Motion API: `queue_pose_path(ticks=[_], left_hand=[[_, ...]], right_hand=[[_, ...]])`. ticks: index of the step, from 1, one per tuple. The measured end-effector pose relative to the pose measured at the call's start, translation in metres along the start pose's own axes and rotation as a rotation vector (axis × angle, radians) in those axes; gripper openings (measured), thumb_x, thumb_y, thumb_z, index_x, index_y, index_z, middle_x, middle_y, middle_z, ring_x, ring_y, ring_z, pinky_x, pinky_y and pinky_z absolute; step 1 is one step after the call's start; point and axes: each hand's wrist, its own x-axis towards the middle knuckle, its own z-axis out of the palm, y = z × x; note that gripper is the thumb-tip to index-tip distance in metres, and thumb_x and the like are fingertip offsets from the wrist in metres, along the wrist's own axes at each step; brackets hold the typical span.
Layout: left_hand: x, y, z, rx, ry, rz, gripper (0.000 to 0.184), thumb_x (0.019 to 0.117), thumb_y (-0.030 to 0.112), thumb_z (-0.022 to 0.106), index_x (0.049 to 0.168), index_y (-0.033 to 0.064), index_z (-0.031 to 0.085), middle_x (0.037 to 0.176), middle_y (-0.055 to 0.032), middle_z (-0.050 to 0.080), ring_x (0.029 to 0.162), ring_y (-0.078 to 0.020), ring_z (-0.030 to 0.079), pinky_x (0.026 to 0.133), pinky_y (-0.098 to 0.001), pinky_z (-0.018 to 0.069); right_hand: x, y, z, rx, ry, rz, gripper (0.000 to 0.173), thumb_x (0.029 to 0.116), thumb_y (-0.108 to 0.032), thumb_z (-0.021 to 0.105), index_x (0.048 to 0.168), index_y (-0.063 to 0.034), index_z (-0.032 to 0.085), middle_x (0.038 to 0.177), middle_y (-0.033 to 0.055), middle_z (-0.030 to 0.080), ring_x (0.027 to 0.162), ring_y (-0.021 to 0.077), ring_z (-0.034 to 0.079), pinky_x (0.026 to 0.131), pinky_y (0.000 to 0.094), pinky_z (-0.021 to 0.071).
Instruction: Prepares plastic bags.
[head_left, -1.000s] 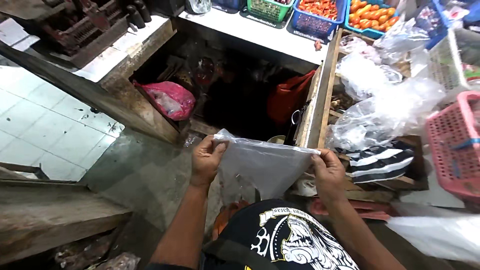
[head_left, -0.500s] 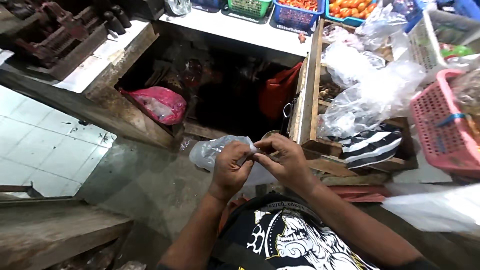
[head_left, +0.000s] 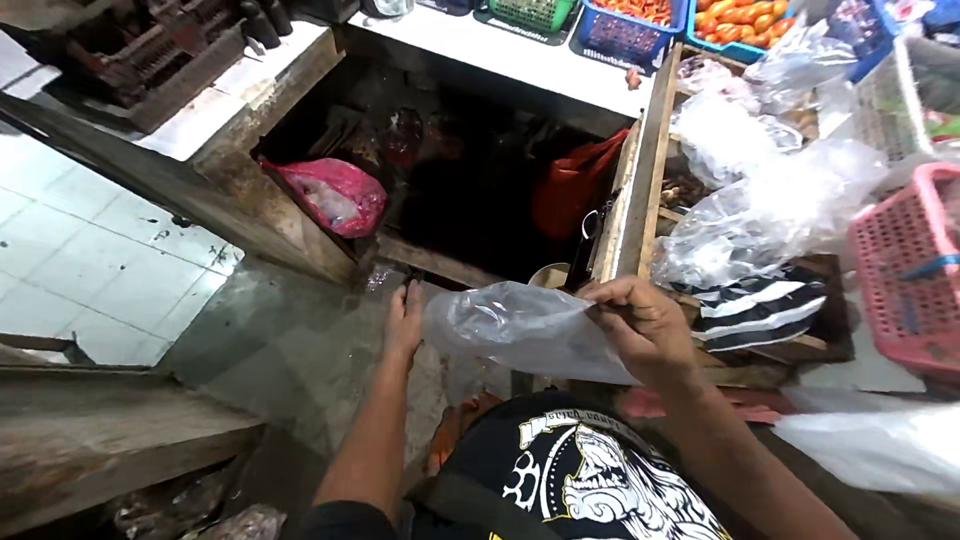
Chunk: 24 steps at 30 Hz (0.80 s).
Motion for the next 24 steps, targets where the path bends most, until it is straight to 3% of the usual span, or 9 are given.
queue_pose_path(ticks=[1,3,6,9,11,13,16,20,24], left_hand=[[0.005,-0.008,0.003,-0.142,-0.123,-0.216,0.075,0.1018,0.072,0.026,0.151,0.0197,0.048,0.139,-0.0115,0.061,0.122,-0.0292,0.06,0.096,-0.0576,0.0507],[0.004,-0.019,0.013,-0.453,-0.412,-0.395,0.084,0.0972,0.079,0.019,0.139,0.0168,0.057,0.118,-0.0123,0.071,0.105,-0.0277,0.07,0.085,-0.052,0.0597],[0.005,-0.025,0.027,-0.795,-0.588,-0.384,0.066,0.1068,0.061,0.026,0.127,0.0102,0.063,0.106,-0.0141,0.074,0.097,-0.0256,0.073,0.084,-0.0468,0.0619],[-0.001,-0.019,0.034,-0.728,-0.595,-0.402,0.044,0.1116,0.036,0.03,0.114,0.0108,0.066,0.092,-0.008,0.075,0.083,-0.0181,0.073,0.074,-0.0386,0.0629],[-0.001,-0.023,0.039,-0.632,-0.656,-0.366,0.026,0.1079,0.021,0.042,0.119,0.0104,0.063,0.094,-0.0062,0.073,0.085,-0.0171,0.072,0.076,-0.0382,0.0617],[-0.002,-0.024,0.046,-0.613,-0.704,-0.31,0.024,0.1029,0.011,0.049,0.123,0.008,0.06,0.098,-0.0074,0.074,0.089,-0.0181,0.072,0.08,-0.0393,0.0615],[0.007,-0.027,0.051,-0.658,-0.64,-0.284,0.031,0.1005,0.001,0.05,0.131,0.0043,0.054,0.103,-0.0131,0.072,0.09,-0.0231,0.072,0.081,-0.0424,0.0613],[0.02,-0.03,0.046,-0.79,-0.237,-0.318,0.044,0.0977,-0.005,0.05,0.14,0.0071,0.048,0.098,-0.0146,0.063,0.08,-0.025,0.067,0.075,-0.045,0.0597],[0.026,-0.032,0.03,-0.717,-0.181,-0.412,0.047,0.0978,0.005,0.054,0.144,0.0073,0.047,0.114,-0.0192,0.067,0.096,-0.0286,0.069,0.081,-0.0466,0.0592]], right_hand=[[-0.001,0.0,-0.005,0.023,0.015,0.013,0.013,0.0998,-0.017,0.065,0.111,-0.0116,0.069,0.098,-0.003,0.071,0.08,0.0051,0.066,0.074,0.0239,0.0596],[-0.002,0.001,-0.013,0.05,0.047,0.031,0.014,0.0993,-0.017,0.065,0.11,-0.0117,0.07,0.094,-0.0042,0.07,0.077,0.004,0.065,0.071,0.0222,0.058],[-0.005,0.003,-0.023,0.056,0.123,0.056,0.012,0.0994,-0.017,0.064,0.109,-0.0125,0.07,0.09,-0.0054,0.069,0.076,0.0032,0.064,0.07,0.0206,0.0567],[-0.013,0.01,-0.034,0.064,0.153,0.064,0.012,0.1009,-0.016,0.061,0.11,-0.0123,0.068,0.09,-0.004,0.069,0.077,0.0046,0.065,0.071,0.0218,0.0575],[-0.016,0.013,-0.04,0.061,0.171,0.063,0.012,0.1012,-0.015,0.059,0.109,-0.0113,0.067,0.087,-0.004,0.067,0.076,0.0045,0.064,0.07,0.0218,0.0565],[-0.019,0.014,-0.046,0.066,0.202,0.073,0.012,0.101,-0.011,0.058,0.109,-0.0097,0.066,0.087,-0.004,0.066,0.077,0.0043,0.063,0.072,0.0216,0.0566],[-0.025,0.017,-0.053,0.058,0.259,0.088,0.01,0.1011,-0.011,0.058,0.108,-0.0101,0.066,0.088,-0.0045,0.067,0.078,0.0041,0.065,0.074,0.0212,0.0572],[-0.033,0.024,-0.057,0.015,0.266,0.087,0.01,0.1013,-0.011,0.058,0.108,-0.0084,0.064,0.09,-0.0034,0.067,0.079,0.005,0.064,0.074,0.0219,0.0564],[-0.038,0.029,-0.051,0.006,0.252,0.106,0.011,0.1019,-0.013,0.057,0.109,-0.0076,0.065,0.094,-0.0027,0.069,0.082,0.0051,0.065,0.075,0.022,0.0571]])
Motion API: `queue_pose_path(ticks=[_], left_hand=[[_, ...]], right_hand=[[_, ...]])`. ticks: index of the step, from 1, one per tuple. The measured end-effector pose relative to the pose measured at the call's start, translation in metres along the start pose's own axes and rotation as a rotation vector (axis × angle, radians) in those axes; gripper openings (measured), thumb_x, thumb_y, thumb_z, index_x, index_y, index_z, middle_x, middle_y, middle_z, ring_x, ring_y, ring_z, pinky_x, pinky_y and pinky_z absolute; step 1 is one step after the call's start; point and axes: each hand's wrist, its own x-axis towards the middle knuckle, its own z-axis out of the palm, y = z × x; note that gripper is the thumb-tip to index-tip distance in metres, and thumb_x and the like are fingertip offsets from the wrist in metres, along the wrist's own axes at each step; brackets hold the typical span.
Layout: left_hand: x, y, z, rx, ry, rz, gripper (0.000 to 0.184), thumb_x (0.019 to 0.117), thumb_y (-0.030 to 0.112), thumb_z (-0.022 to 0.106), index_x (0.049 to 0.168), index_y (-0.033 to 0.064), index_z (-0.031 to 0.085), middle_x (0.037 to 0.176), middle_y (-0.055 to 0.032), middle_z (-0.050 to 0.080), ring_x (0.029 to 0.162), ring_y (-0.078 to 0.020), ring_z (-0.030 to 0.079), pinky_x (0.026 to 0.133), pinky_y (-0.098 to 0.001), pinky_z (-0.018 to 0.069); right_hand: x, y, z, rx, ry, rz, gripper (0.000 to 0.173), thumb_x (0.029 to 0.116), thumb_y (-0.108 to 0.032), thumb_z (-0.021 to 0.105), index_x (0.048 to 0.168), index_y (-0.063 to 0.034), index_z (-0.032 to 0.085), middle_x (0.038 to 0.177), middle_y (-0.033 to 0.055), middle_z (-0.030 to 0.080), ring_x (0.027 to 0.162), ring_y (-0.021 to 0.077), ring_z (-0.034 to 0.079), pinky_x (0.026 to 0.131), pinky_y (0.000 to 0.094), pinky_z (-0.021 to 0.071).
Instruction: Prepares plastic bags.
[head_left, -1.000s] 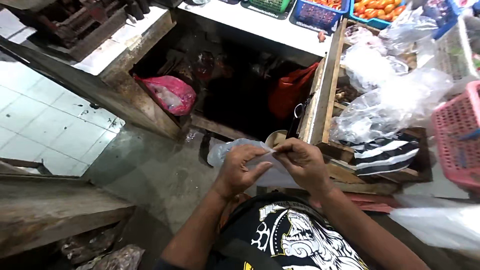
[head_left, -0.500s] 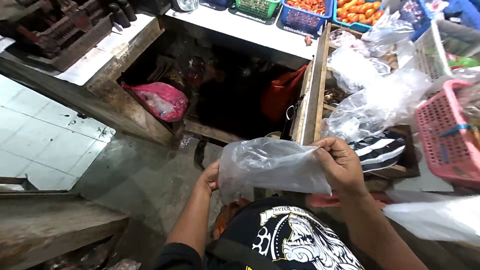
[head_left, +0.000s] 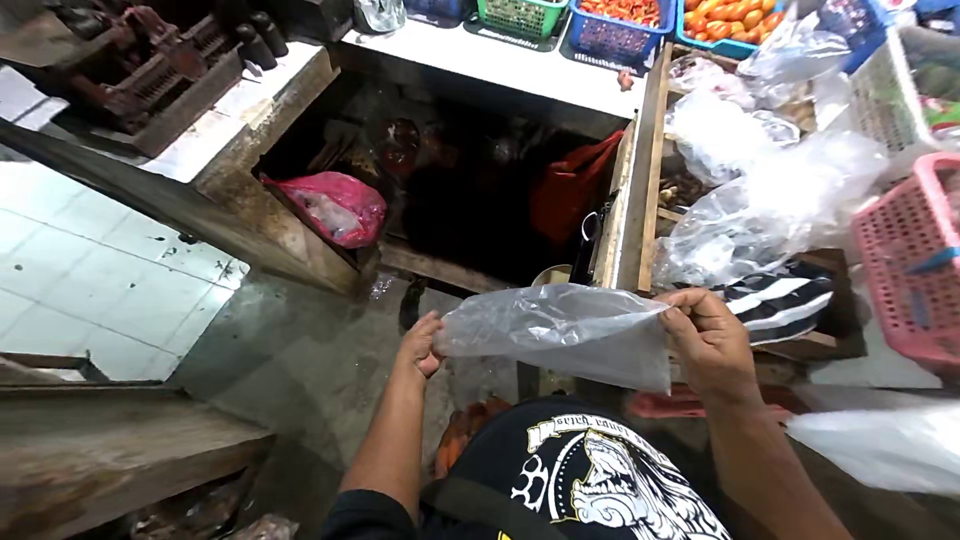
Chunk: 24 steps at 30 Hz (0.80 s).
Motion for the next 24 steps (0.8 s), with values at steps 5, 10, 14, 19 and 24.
queue_pose_path(ticks=[5,10,14,19,24], left_hand=[[0.007,-0.007,-0.027,-0.001,0.138,-0.01,0.037,0.0942,-0.003,0.054,0.131,0.0006,0.056,0.101,-0.0168,0.067,0.081,-0.0235,0.066,0.072,-0.0392,0.058],[-0.007,0.021,-0.041,-0.004,0.412,0.179,0.037,0.0968,0.003,0.049,0.134,0.0074,0.052,0.099,-0.0115,0.059,0.077,-0.0204,0.06,0.067,-0.0397,0.0549],[-0.044,0.041,-0.025,0.526,0.149,0.634,0.069,0.0928,0.028,0.067,0.153,0.008,0.041,0.15,-0.0203,0.048,0.127,-0.0298,0.054,0.098,-0.0498,0.0505],[-0.087,0.031,0.084,0.857,-0.586,1.054,0.056,0.0863,0.038,0.082,0.132,0.0092,0.067,0.144,-0.0061,0.06,0.139,-0.0214,0.051,0.116,-0.0461,0.0461],[-0.094,0.037,0.131,0.719,-0.867,1.057,0.013,0.0976,0.01,0.065,0.106,0.0033,0.072,0.113,-0.0081,0.073,0.105,-0.0208,0.07,0.094,-0.0414,0.0603]], right_hand=[[-0.002,0.006,0.003,-0.058,0.091,-0.013,0.01,0.1023,-0.009,0.055,0.108,-0.0049,0.061,0.095,-0.0007,0.067,0.083,0.006,0.065,0.076,0.0229,0.0573],[-0.008,0.012,0.019,-0.097,0.137,0.019,0.011,0.103,-0.008,0.054,0.109,-0.0023,0.061,0.095,0.0008,0.067,0.085,0.0063,0.066,0.08,0.0235,0.0586],[-0.002,0.006,0.036,-0.176,0.054,-0.057,0.014,0.1001,-0.015,0.059,0.104,-0.0036,0.067,0.112,0.0067,0.069,0.101,0.0135,0.068,0.086,0.0316,0.0608],[0.0,-0.014,0.086,-0.359,-0.156,-0.182,0.014,0.0965,-0.02,0.066,0.101,-0.0083,0.073,0.123,0.0075,0.067,0.118,0.0194,0.063,0.098,0.0406,0.058],[0.006,-0.034,0.056,-0.702,-0.297,-0.165,0.049,0.0915,-0.046,0.075,0.127,-0.0148,0.065,0.111,-0.0032,0.072,0.105,0.0125,0.068,0.104,0.0458,0.0527]])
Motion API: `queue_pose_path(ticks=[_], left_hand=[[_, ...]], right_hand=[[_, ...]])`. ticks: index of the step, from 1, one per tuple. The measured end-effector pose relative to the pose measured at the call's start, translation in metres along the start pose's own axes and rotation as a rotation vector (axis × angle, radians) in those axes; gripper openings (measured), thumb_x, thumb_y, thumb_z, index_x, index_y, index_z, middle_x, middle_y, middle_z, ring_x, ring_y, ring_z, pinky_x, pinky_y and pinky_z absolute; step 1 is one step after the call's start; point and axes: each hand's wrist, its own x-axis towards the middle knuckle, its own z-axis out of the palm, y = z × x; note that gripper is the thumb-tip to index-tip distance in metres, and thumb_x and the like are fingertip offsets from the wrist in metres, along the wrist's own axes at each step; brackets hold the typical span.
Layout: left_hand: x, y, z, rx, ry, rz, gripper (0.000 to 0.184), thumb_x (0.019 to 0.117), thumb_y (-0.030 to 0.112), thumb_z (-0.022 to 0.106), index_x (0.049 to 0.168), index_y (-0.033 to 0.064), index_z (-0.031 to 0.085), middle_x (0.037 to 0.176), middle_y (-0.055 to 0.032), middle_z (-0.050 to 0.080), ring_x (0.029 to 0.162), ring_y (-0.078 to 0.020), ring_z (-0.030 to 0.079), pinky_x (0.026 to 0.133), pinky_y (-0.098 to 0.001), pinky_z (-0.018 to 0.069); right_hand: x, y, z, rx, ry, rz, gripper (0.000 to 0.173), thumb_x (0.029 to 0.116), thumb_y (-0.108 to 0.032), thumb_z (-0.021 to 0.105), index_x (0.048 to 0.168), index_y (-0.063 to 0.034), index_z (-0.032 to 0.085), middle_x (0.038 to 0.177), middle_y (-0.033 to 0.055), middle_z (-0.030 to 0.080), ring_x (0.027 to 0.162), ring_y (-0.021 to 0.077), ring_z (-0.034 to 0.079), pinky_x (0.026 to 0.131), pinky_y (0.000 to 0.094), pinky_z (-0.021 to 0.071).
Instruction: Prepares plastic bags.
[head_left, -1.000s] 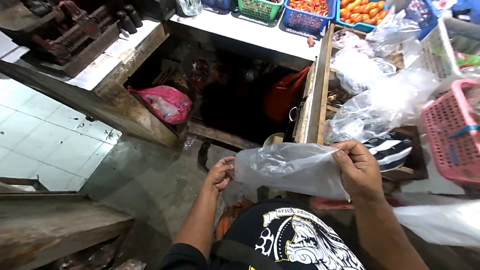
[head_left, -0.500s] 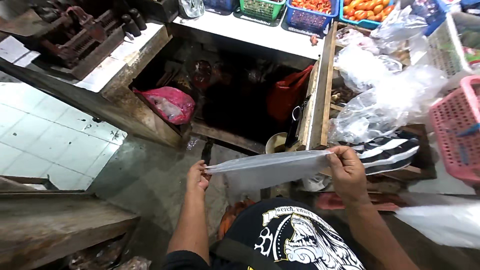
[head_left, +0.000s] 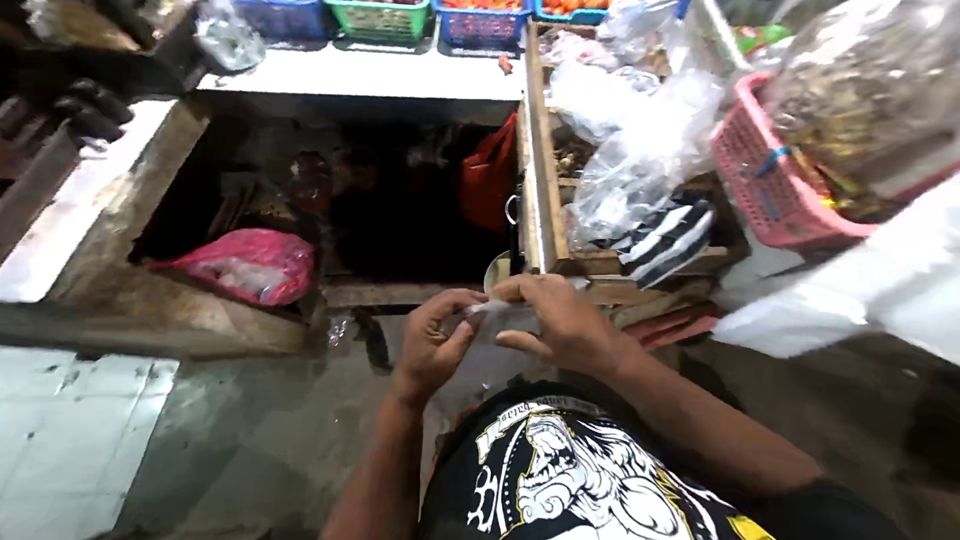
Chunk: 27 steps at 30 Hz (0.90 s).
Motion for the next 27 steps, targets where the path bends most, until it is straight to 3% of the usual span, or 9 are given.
queue_pose_path(ticks=[5,8,11,13,16,18,20,22,27], left_hand=[[0.02,0.016,-0.017,-0.233,-0.01,0.033,0.019,0.0995,0.023,0.067,0.115,0.0121,0.068,0.112,-0.0044,0.072,0.1,-0.0172,0.07,0.088,-0.0353,0.0605],[0.033,0.017,-0.018,-0.326,0.026,0.039,0.017,0.0997,0.023,0.067,0.115,0.0148,0.066,0.106,-0.0001,0.072,0.091,-0.0111,0.07,0.081,-0.0295,0.0607],[0.044,0.015,-0.013,-0.429,0.071,0.039,0.018,0.1007,0.021,0.065,0.118,0.0194,0.066,0.103,0.0044,0.072,0.09,-0.0073,0.069,0.081,-0.028,0.061],[0.048,0.01,-0.01,-0.456,0.109,0.022,0.019,0.1014,0.02,0.063,0.12,0.0205,0.066,0.104,0.0055,0.072,0.091,-0.0068,0.07,0.082,-0.0283,0.061],[0.05,-0.002,-0.011,-0.404,0.164,-0.054,0.019,0.1005,0.013,0.06,0.119,0.0157,0.065,0.103,0.0026,0.073,0.09,-0.0093,0.071,0.083,-0.0302,0.0615],[0.05,-0.011,-0.012,-0.157,0.218,-0.078,0.025,0.097,0.01,0.061,0.122,0.0085,0.058,0.106,-0.0007,0.07,0.094,-0.0092,0.069,0.084,-0.0286,0.0603],[0.049,-0.016,-0.01,0.292,0.229,-0.001,0.054,0.0929,0.021,0.068,0.137,-0.0028,0.048,0.132,-0.0127,0.059,0.119,-0.0144,0.06,0.098,-0.0325,0.054],[0.051,-0.007,0.0,0.526,0.203,0.188,0.066,0.0922,0.032,0.073,0.144,-0.002,0.047,0.15,-0.0236,0.046,0.141,-0.0312,0.046,0.112,-0.0467,0.0444],[0.073,0.024,0.052,0.5,0.075,0.607,0.045,0.0913,0.031,0.076,0.13,0.0115,0.064,0.137,-0.0107,0.062,0.136,-0.0284,0.053,0.117,-0.0544,0.0384]], right_hand=[[-0.035,0.024,-0.058,-0.207,-0.138,0.29,0.051,0.0778,-0.033,0.089,0.124,-0.02,0.07,0.105,-0.0001,0.075,0.102,0.0226,0.07,0.109,0.0587,0.0447],[-0.061,0.04,-0.079,0.053,-0.047,0.538,0.044,0.0775,-0.029,0.09,0.116,-0.0225,0.071,0.1,-0.0047,0.074,0.088,0.0122,0.071,0.084,0.0433,0.0612],[-0.085,0.053,-0.081,0.475,0.084,0.623,0.031,0.0793,-0.015,0.087,0.106,-0.0148,0.072,0.097,0.0017,0.075,0.077,0.0146,0.073,0.066,0.0371,0.0645],[-0.094,0.057,-0.074,0.68,0.206,0.569,0.022,0.0822,-0.011,0.082,0.101,-0.0089,0.07,0.102,0.0054,0.074,0.082,0.0156,0.071,0.07,0.0331,0.0625],[-0.093,0.048,-0.067,0.824,0.425,0.554,0.016,0.0881,-0.012,0.077,0.099,-0.0085,0.066,0.085,0.0047,0.069,0.069,0.0109,0.065,0.06,0.0264,0.0567],[-0.087,0.039,-0.068,0.831,0.524,0.538,0.015,0.0914,-0.012,0.074,0.104,-0.0083,0.067,0.087,0.0048,0.07,0.072,0.0117,0.067,0.065,0.0282,0.0593],[-0.08,0.03,-0.07,0.77,0.584,0.486,0.013,0.0925,-0.01,0.073,0.103,-0.0065,0.067,0.087,0.0054,0.069,0.072,0.0125,0.067,0.065,0.0283,0.0599],[-0.071,0.019,-0.072,0.675,0.588,0.453,0.011,0.0929,-0.012,0.073,0.099,-0.0066,0.066,0.081,0.0038,0.067,0.067,0.0105,0.064,0.061,0.0254,0.0575],[-0.054,-0.007,-0.066,0.53,0.524,0.468,0.011,0.0911,-0.015,0.075,0.095,-0.0092,0.066,0.075,0.001,0.065,0.062,0.0098,0.061,0.055,0.0251,0.0543]])
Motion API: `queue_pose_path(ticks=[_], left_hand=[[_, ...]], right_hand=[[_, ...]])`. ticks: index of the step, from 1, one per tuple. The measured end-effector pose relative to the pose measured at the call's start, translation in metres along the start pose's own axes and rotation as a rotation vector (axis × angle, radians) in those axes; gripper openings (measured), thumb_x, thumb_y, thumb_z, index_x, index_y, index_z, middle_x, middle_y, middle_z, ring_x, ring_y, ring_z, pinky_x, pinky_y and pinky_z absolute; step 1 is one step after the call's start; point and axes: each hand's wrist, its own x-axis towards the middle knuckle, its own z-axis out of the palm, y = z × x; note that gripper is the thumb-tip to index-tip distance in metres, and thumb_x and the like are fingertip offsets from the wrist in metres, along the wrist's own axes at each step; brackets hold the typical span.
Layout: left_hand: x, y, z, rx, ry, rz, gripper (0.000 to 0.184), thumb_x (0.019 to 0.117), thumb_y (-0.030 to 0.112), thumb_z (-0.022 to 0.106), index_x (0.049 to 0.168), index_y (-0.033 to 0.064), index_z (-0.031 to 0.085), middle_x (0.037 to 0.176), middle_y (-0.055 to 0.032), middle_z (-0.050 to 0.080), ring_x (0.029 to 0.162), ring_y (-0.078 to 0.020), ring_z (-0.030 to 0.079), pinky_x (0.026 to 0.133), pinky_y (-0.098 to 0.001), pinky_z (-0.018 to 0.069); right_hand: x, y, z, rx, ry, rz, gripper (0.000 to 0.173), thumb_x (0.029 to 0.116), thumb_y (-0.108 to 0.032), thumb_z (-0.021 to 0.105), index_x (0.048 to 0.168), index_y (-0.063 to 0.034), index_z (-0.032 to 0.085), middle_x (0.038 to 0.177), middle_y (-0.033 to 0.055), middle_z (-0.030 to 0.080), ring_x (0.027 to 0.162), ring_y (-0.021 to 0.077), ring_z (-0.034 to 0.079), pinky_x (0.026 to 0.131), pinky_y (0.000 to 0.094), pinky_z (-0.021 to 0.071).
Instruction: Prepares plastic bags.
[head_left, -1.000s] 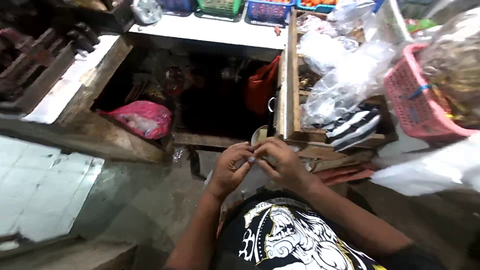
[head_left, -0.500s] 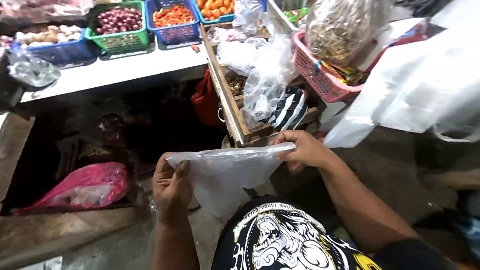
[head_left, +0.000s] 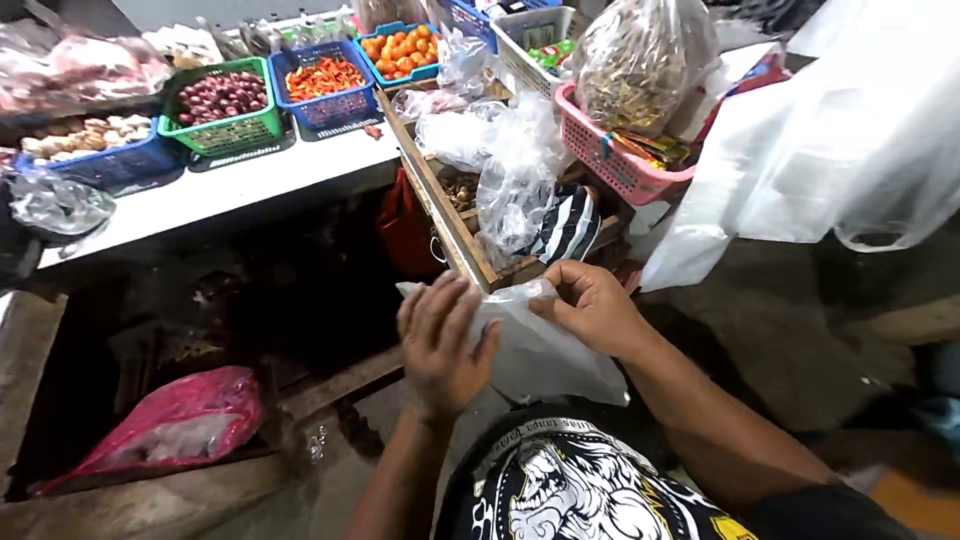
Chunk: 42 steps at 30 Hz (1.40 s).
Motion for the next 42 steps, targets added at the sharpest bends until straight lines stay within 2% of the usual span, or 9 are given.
queue_pose_path(ticks=[9,13,18,22,25,31,37,39,42], left_hand=[[0.029,0.001,0.024,-0.136,0.03,0.228,0.021,0.0927,0.014,0.073,0.113,0.0107,0.074,0.115,-0.0076,0.073,0.114,-0.0227,0.067,0.111,-0.0526,0.044],[0.036,0.005,0.035,-0.248,-0.005,0.169,0.011,0.0976,0.013,0.061,0.1,0.0074,0.07,0.109,-0.008,0.07,0.111,-0.0229,0.065,0.107,-0.0473,0.0473],[0.049,0.007,0.047,-0.473,-0.087,0.065,0.014,0.1035,0.014,0.051,0.105,0.004,0.062,0.106,-0.0095,0.064,0.104,-0.0189,0.065,0.089,-0.036,0.0574],[0.069,0.009,0.055,-0.648,-0.249,0.02,0.022,0.1032,0.02,0.06,0.117,0.0033,0.066,0.106,-0.0053,0.069,0.096,-0.0133,0.068,0.085,-0.0345,0.0615],[0.083,0.016,0.069,-0.696,-0.327,0.001,0.014,0.1002,0.014,0.063,0.102,0.0043,0.072,0.097,-0.0019,0.07,0.089,-0.0099,0.068,0.081,-0.0306,0.0611],[0.123,0.046,0.106,-0.747,-0.415,0.076,0.014,0.1012,0.016,0.06,0.098,0.0057,0.07,0.091,-0.0003,0.068,0.08,-0.0072,0.065,0.072,-0.025,0.0582],[0.202,0.121,0.124,-0.745,-0.318,0.289,0.009,0.0996,0.022,0.067,0.1,0.0143,0.071,0.095,0.0035,0.069,0.087,-0.0061,0.067,0.075,-0.0217,0.0587],[0.236,0.151,0.127,-0.761,-0.302,0.367,0.008,0.0994,0.02,0.067,0.101,0.0132,0.072,0.096,0.0027,0.069,0.086,-0.006,0.067,0.074,-0.0209,0.058],[0.284,0.195,0.134,-0.618,-0.248,0.446,0.016,0.103,0.023,0.061,0.102,0.0123,0.072,0.094,0.0052,0.07,0.082,-0.0006,0.065,0.072,-0.0182,0.0558]], right_hand=[[-0.015,-0.01,0.012,-0.054,0.061,0.05,0.008,0.0913,-0.017,0.074,0.094,-0.0119,0.069,0.076,-0.001,0.067,0.064,0.0084,0.063,0.058,0.0247,0.0551],[-0.023,-0.01,0.008,-0.055,0.097,0.074,0.01,0.0925,-0.02,0.075,0.096,-0.012,0.069,0.079,-0.0005,0.069,0.068,0.009,0.066,0.062,0.0261,0.0575],[-0.029,-0.006,-0.003,-0.078,0.161,0.079,0.013,0.0938,-0.023,0.075,0.096,-0.0115,0.069,0.082,-0.0007,0.069,0.072,0.0086,0.066,0.066,0.026,0.0583],[-0.035,-0.003,-0.016,-0.048,0.18,0.084,0.016,0.0959,-0.026,0.073,0.097,-0.0099,0.07,0.087,-0.0002,0.071,0.078,0.0081,0.068,0.071,0.0267,0.0592],[-0.039,0.003,-0.033,-0.048,0.206,0.032,0.019,0.0969,-0.025,0.072,0.099,-0.0058,0.07,0.087,0.001,0.069,0.077,0.0066,0.066,0.07,0.0245,0.0574],[-0.05,0.001,-0.094,-0.167,0.314,-0.081,0.022,0.0971,-0.029,0.072,0.096,-0.0073,0.07,0.084,0.0005,0.067,0.073,0.0053,0.063,0.064,0.0229,0.0547],[-0.059,-0.018,-0.216,-0.771,1.092,-0.457,0.047,0.0916,-0.046,0.072,0.127,-0.0166,0.062,0.133,0.0095,0.057,0.128,0.0231,0.053,0.105,0.0421,0.0488],[-0.051,-0.018,-0.261,-0.815,1.058,-0.423,0.052,0.0969,-0.049,0.064,0.133,-0.0105,0.061,0.136,0.015,0.057,0.129,0.0283,0.054,0.104,0.0479,0.0503],[-0.039,-0.025,-0.309,-0.762,0.604,-0.312,0.051,0.1052,-0.051,0.049,0.13,-0.011,0.068,0.136,0.0061,0.066,0.131,0.0189,0.058,0.111,0.0425,0.0489]])
